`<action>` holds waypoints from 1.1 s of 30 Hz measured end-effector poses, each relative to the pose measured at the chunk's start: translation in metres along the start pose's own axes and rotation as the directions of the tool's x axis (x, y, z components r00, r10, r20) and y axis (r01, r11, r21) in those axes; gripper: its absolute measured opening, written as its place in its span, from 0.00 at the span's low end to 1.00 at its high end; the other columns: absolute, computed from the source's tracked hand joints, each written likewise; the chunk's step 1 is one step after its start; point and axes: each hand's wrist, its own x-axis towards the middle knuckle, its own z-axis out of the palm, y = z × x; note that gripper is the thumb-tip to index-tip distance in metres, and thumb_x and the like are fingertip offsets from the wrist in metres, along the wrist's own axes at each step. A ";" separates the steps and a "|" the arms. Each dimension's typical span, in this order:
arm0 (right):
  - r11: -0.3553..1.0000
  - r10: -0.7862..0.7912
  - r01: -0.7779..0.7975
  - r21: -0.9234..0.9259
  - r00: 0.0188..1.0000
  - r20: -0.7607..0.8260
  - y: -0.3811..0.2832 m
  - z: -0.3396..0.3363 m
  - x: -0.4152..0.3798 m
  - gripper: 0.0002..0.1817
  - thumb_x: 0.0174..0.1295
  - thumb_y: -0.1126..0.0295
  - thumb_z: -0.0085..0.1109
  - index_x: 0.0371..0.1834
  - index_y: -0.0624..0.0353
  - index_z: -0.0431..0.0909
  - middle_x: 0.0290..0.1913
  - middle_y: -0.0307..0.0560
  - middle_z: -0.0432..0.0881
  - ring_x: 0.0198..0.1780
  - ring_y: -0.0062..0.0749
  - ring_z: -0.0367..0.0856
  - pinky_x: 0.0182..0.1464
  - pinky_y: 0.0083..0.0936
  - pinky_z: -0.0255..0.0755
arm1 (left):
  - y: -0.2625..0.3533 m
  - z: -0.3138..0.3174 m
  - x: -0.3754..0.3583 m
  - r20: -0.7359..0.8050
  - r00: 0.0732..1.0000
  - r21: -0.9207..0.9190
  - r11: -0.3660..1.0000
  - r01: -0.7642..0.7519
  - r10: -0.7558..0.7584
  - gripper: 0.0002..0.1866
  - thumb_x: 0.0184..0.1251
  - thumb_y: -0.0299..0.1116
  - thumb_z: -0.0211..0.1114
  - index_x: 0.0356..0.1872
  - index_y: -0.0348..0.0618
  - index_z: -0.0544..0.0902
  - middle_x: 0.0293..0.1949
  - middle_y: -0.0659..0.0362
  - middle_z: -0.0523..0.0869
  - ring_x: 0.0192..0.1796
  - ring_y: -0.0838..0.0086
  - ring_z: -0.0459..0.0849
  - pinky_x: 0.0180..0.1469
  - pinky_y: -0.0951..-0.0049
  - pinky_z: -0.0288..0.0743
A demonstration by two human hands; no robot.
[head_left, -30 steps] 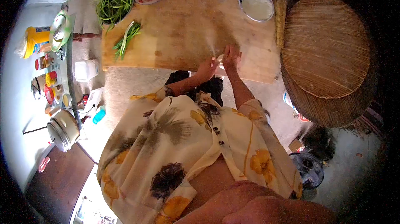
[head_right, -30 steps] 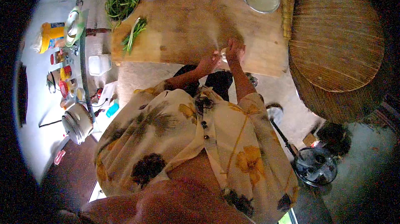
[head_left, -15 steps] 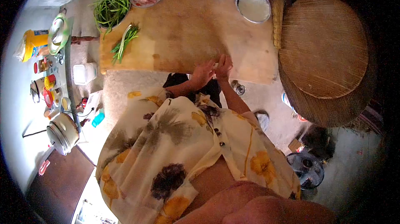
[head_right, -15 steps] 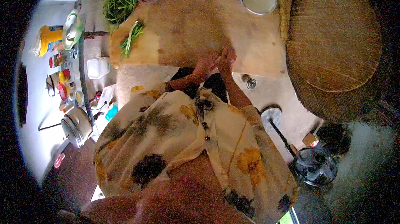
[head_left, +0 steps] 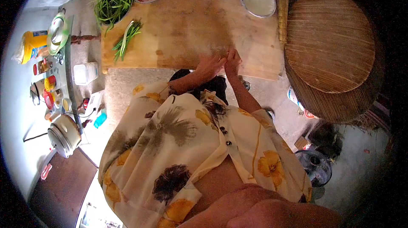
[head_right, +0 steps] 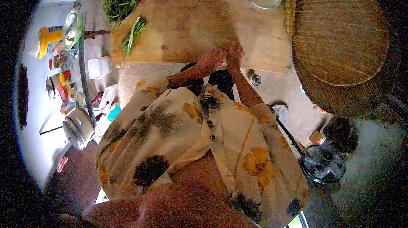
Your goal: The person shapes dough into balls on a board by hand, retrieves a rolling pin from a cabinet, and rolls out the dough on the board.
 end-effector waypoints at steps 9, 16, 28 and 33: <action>0.862 -0.263 0.235 -0.449 0.965 0.000 0.012 0.028 0.044 0.12 0.67 0.58 0.52 0.37 0.55 0.79 0.32 0.55 0.82 0.33 0.56 0.80 0.37 0.50 0.72 | -0.042 0.062 0.003 0.415 0.723 -0.505 0.521 0.688 -0.553 0.17 0.69 0.39 0.57 0.46 0.33 0.75 0.45 0.43 0.81 0.46 0.58 0.83 0.45 0.59 0.78; 0.984 0.180 -0.179 -0.020 0.981 0.071 -0.015 0.015 0.040 0.18 0.66 0.55 0.53 0.32 0.62 0.79 0.21 0.46 0.76 0.26 0.35 0.76 0.32 0.36 0.71 | -0.035 0.068 0.014 0.383 0.699 -0.623 0.390 0.678 -0.604 0.18 0.71 0.41 0.58 0.47 0.33 0.72 0.39 0.41 0.82 0.43 0.55 0.84 0.43 0.57 0.78; 0.917 -0.259 0.255 -0.307 0.966 0.029 0.016 0.028 0.040 0.16 0.71 0.61 0.48 0.30 0.63 0.73 0.25 0.56 0.78 0.28 0.52 0.77 0.32 0.42 0.71 | -0.054 0.097 0.018 0.056 0.943 -0.288 0.899 0.329 -0.327 0.24 0.67 0.37 0.61 0.58 0.35 0.67 0.37 0.41 0.81 0.38 0.46 0.82 0.41 0.52 0.75; 0.904 0.379 -0.411 0.115 0.897 0.226 -0.032 0.009 0.039 0.15 0.69 0.61 0.50 0.33 0.62 0.75 0.26 0.55 0.76 0.29 0.50 0.77 0.34 0.48 0.70 | -0.079 0.096 0.044 0.122 0.966 -0.177 0.952 0.248 -0.228 0.26 0.66 0.40 0.62 0.60 0.37 0.67 0.38 0.42 0.82 0.38 0.47 0.83 0.41 0.51 0.76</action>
